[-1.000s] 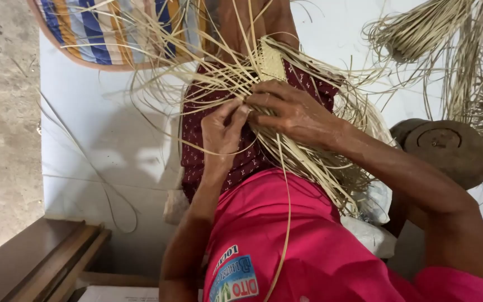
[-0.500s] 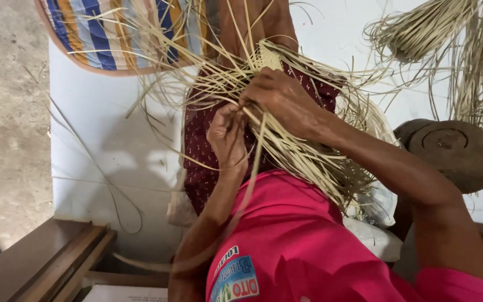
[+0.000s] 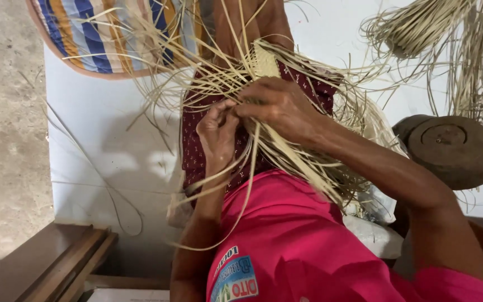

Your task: Weaving a hat using dried plant fibers by interlacing strands by hand.

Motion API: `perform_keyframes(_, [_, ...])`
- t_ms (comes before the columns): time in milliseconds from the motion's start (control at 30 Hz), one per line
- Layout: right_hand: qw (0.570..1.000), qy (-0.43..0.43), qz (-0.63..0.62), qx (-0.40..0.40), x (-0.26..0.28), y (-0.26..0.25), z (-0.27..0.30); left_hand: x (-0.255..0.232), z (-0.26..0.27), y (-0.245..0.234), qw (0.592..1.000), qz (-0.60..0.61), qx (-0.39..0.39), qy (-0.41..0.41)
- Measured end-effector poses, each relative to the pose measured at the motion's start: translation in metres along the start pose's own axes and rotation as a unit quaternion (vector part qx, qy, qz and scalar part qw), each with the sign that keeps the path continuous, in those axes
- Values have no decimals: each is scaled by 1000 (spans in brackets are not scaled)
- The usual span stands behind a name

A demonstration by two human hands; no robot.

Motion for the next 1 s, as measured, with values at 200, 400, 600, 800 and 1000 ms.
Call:
perform_keyframes(200, [889,348,-296,-12,11,-18,-42,-14,6,1,988,-145,-33,-45])
perform_keyframes(400, [874,350,-337,19,23,-34,-26,20,-9,3,998,25,-11,-60])
perform_keyframes(600, [998,26,-49,2,-4,-7,-11,9,-10,10,1000,18,2,-8])
perform_keyframes(800, [991,119,-59,-1,-4,-15,-34,33,-7,11,923,326,-3,202])
perform_keyframes(1000, [919,269,-283,61,18,-34,-12,13,-17,1,999,-19,-10,38])
Point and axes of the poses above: each hand's wrist, its own z-axis away from the middle knuckle, its own y-axis out of the palm, x = y × z, the point moved 2 cm from there along -z, towards the middle knuckle, and after that the axes turned 12 degrees about -z, right-handed, at the moved point
